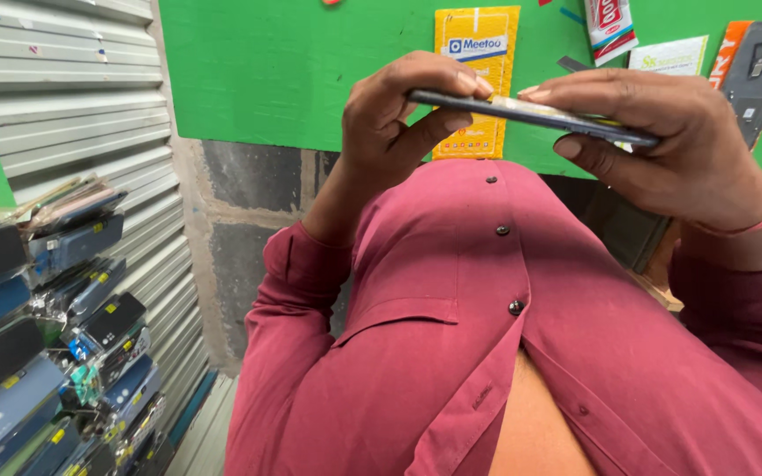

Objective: The person disassembles a smartphone, removes the back cover, and handles internal components including the battery and camera module. They then reassemble the phone, apply adhesive tape to the edges, and inspect the device.

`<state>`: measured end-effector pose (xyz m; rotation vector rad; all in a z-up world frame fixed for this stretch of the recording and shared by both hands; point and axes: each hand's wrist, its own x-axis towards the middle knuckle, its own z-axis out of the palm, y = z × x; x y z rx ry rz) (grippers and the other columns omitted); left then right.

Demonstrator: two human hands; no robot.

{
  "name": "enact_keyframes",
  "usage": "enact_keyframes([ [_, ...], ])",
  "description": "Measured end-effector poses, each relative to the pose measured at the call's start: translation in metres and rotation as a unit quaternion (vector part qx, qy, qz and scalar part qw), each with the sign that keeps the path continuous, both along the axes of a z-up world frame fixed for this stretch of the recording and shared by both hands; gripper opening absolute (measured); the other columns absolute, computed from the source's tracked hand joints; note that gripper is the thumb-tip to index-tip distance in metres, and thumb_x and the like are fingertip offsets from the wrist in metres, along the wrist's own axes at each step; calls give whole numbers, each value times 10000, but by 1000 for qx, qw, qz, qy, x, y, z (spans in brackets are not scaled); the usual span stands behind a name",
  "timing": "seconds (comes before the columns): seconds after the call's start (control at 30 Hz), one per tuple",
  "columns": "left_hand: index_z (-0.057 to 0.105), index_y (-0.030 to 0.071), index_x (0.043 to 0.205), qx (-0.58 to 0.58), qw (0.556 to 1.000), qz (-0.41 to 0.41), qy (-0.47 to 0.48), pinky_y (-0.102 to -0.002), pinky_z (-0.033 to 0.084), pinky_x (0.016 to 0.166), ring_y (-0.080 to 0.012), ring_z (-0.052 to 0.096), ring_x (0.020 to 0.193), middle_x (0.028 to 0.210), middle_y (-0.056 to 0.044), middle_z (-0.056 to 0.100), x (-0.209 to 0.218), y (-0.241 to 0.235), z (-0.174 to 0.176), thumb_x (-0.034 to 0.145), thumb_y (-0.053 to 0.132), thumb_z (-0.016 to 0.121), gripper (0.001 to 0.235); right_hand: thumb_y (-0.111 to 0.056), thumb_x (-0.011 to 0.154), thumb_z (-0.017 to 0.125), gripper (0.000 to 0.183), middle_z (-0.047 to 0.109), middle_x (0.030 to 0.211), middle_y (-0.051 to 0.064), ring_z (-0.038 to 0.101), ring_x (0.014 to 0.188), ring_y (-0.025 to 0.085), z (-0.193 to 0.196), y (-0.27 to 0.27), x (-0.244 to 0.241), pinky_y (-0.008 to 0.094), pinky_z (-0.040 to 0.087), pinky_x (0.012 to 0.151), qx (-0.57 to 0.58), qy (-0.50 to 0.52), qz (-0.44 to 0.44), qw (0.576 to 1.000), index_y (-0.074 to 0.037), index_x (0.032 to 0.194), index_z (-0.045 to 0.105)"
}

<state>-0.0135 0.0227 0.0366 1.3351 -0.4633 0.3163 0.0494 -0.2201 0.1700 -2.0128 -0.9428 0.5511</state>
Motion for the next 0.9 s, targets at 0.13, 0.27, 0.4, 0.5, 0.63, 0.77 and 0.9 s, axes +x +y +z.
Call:
enact_keyframes([
  [0.13,609,84,1292,42,999,16,6,-302,611,974,-163,699,1159,1295,-96,675,1,8,5,982,57,835,384,39,885,734,294,716,1175,176,719,1071,307,5,7,-6,368,587,884,-5,-78,-9,997,10,1172,677],
  [0.27,424,119,1534,-33,996,44,74,-349,455,1148,-161,482,1428,1548,-68,450,-1,-5,2,1051,105,787,604,86,874,757,304,705,1194,203,698,1123,356,2,11,-11,419,584,961,-7,-233,-20,972,47,1169,692],
  [0.4,245,122,1626,-286,926,-112,220,-410,443,1207,-206,466,1466,1582,-92,443,-11,-26,-4,1147,179,599,599,45,966,806,300,679,1288,178,633,1236,372,-17,12,-10,472,537,1087,-26,-359,-26,933,19,1250,714],
  [0.5,238,111,1619,-375,866,-160,287,-440,520,1162,-236,561,1395,1518,-105,490,-17,-38,-12,1200,205,496,501,15,979,824,295,680,1307,159,607,1268,359,-36,11,-13,505,500,1127,-62,-386,-23,920,0,1261,739],
  [0.63,329,94,1548,-418,848,-134,297,-443,561,1075,-238,657,1247,1404,-111,572,-10,-45,-20,1211,170,460,370,-43,1053,822,298,657,1379,145,570,1336,359,-49,16,-18,552,429,1186,-75,-380,-37,921,-32,1336,727],
  [0.77,415,67,1444,-412,848,-95,319,-432,604,986,-214,696,1143,1300,-123,632,-6,-49,-28,1195,163,489,277,-120,990,859,340,644,1380,137,555,1336,349,-54,21,-23,554,382,1190,-111,-393,-18,912,-71,1299,726],
  [0.9,460,57,1419,-397,854,-68,329,-443,644,928,-222,727,1080,1277,-124,647,2,-47,-34,1172,197,503,287,-276,874,874,487,627,1331,202,542,1287,403,-51,12,-19,537,420,1122,-69,-349,-6,935,-20,1250,700],
])
